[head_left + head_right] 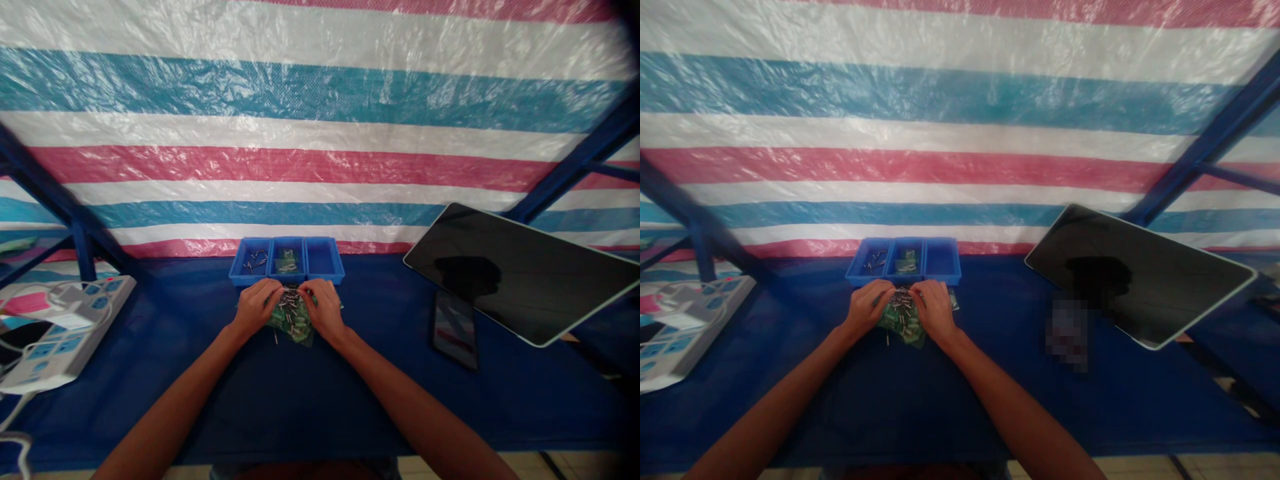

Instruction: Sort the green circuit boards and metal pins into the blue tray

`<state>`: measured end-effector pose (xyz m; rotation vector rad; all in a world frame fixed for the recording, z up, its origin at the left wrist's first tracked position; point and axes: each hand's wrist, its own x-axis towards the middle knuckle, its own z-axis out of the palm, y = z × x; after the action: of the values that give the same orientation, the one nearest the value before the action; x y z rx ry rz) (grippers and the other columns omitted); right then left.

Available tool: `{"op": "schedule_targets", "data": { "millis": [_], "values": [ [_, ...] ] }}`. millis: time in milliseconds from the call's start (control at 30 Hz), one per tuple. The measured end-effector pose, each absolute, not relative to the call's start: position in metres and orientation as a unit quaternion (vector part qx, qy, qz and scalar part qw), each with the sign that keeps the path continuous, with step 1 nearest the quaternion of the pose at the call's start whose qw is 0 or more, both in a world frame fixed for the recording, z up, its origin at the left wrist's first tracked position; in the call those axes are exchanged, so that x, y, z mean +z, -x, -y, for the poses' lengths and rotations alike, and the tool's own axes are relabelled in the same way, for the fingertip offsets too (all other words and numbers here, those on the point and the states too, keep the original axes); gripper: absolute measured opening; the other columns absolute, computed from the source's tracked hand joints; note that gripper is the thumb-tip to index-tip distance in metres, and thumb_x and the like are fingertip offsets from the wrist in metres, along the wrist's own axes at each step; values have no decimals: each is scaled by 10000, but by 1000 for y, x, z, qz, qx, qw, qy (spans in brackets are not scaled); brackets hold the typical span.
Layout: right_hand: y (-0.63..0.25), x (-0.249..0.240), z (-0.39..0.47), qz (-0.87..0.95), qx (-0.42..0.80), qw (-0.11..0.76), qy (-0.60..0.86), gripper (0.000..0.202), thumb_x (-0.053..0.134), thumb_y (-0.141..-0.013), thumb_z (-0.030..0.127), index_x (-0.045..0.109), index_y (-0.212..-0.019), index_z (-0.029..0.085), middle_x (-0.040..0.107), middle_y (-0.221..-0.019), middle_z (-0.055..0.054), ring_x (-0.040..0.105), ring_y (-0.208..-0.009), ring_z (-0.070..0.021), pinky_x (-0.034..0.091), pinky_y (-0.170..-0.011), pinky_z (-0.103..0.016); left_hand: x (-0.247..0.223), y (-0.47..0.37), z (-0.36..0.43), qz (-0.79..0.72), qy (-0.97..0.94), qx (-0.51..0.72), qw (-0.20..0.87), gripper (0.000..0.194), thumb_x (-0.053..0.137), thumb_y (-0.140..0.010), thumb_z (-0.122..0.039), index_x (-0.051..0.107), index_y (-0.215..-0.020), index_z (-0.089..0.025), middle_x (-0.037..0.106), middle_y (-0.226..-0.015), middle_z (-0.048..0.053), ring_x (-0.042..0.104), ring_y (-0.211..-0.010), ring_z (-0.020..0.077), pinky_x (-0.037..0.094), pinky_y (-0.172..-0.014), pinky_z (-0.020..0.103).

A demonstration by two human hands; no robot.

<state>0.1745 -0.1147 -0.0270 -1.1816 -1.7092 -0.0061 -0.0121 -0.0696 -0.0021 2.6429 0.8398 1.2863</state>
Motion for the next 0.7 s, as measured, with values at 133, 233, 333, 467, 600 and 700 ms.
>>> {"op": "schedule_targets", "data": {
  "millis": [133,233,333,467,600,700],
  "values": [
    [-174,-27,115,708,-5,508,490,150,474,-941,262,590,-870,198,659,-828,-31,571,-789,-162,367,-750,-320,-4,12,69,-279,-859,426,46,165,528,-903,-263,599,-1014,-163,673,-863,58,624,-724,138,513,-720,264],
    [-173,-26,115,708,-1,506,493,162,459,-947,263,589,-874,197,658,-831,-31,566,-785,-159,365,-757,-319,-3,11,69,-272,-858,434,42,125,538,-897,-241,609,-972,-170,675,-857,48,630,-742,133,508,-730,251],
    [-173,-26,115,709,4,506,492,170,460,-947,270,594,-874,196,660,-836,-31,564,-791,-159,368,-765,-321,-3,10,69,-266,-859,435,41,105,525,-903,-224,617,-919,-176,678,-852,47,639,-797,140,505,-773,255],
    [-174,-26,116,707,-3,515,485,151,480,-938,281,601,-952,194,665,-869,-40,580,-810,-165,382,-776,-326,-5,11,67,-269,-858,435,41,140,501,-917,-244,618,-902,-171,678,-857,61,643,-802,150,508,-780,269],
    [-173,-26,116,710,-5,515,480,134,481,-937,265,598,-934,201,667,-863,-38,581,-803,-165,384,-773,-329,-6,12,67,-272,-862,428,29,152,493,-921,-239,622,-892,-163,676,-842,57,641,-787,145,505,-766,257],
    [-173,-25,116,714,0,513,477,132,476,-939,253,591,-899,201,664,-847,-33,577,-793,-163,378,-764,-328,-5,12,68,-264,-863,431,19,152,495,-920,-228,624,-884,-156,676,-833,52,641,-772,136,503,-758,244]
  ]
}}
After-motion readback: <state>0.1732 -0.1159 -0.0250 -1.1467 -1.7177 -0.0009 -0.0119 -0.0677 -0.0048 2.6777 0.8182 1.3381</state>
